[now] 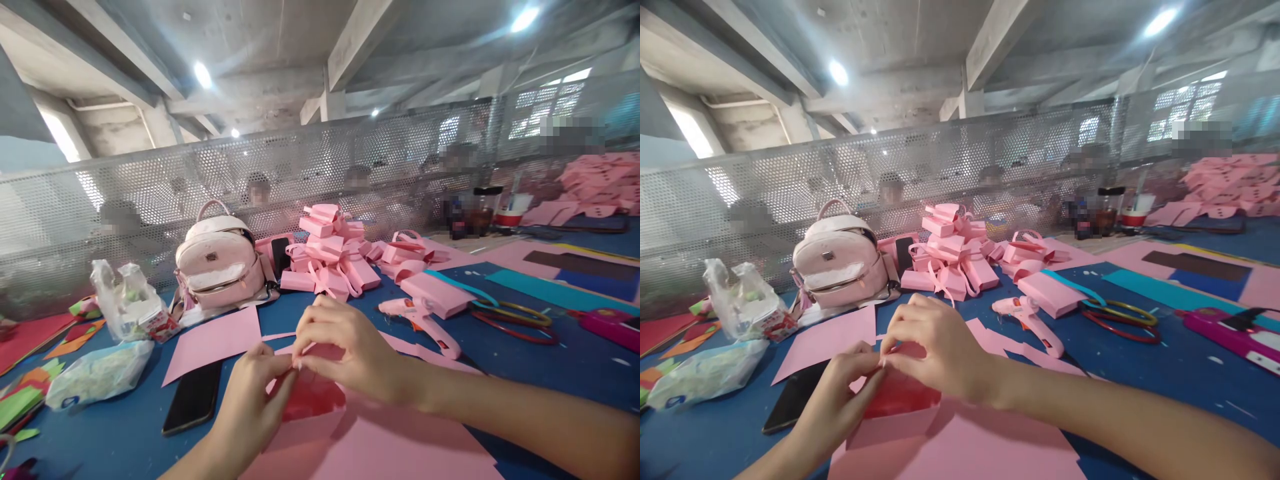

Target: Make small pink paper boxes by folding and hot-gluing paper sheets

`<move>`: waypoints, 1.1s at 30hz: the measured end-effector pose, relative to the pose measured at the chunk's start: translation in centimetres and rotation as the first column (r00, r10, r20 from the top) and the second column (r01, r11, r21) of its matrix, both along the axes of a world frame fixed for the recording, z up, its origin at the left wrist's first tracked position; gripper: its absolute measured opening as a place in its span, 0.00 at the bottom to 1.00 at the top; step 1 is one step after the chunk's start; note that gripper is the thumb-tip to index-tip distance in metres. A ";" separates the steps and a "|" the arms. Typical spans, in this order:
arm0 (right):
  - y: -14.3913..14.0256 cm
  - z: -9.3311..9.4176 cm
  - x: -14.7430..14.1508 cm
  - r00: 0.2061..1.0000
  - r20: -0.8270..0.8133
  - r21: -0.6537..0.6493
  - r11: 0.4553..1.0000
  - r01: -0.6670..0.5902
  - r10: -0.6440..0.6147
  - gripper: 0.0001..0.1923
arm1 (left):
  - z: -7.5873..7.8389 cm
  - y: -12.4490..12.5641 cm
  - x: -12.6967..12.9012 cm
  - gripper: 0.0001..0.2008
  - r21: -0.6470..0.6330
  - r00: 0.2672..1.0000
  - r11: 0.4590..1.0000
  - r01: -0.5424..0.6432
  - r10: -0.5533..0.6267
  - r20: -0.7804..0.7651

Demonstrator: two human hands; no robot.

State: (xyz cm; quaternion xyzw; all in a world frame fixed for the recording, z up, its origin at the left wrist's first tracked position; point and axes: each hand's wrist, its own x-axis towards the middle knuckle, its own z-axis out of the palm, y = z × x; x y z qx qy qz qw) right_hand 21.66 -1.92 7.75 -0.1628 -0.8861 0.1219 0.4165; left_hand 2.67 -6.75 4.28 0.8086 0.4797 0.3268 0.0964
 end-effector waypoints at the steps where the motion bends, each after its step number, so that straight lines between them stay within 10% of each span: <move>1: -0.1 0.0 0.0 1.000 -0.020 -0.023 1.000 -0.011 0.011 0.03 | 0.1 -0.1 0.0 0.20 0.018 1.000 1.000 0.006 -0.006 0.004; 8: -0.5 0.7 0.2 0.984 -0.163 -0.233 0.967 -0.106 0.069 0.05 | 0.2 -0.3 0.1 0.19 0.023 1.000 0.999 0.026 -0.026 0.014; 20: -0.1 1.5 1.1 0.975 -0.218 -0.214 0.973 -0.084 0.036 0.06 | -1.3 0.7 -0.1 0.22 -0.192 0.962 0.981 -0.024 0.075 0.262; 33: -0.2 2.4 1.5 0.977 -0.211 -0.146 0.988 -0.044 0.013 0.10 | -1.1 0.7 0.1 0.21 -0.157 0.955 0.987 -0.045 0.089 0.283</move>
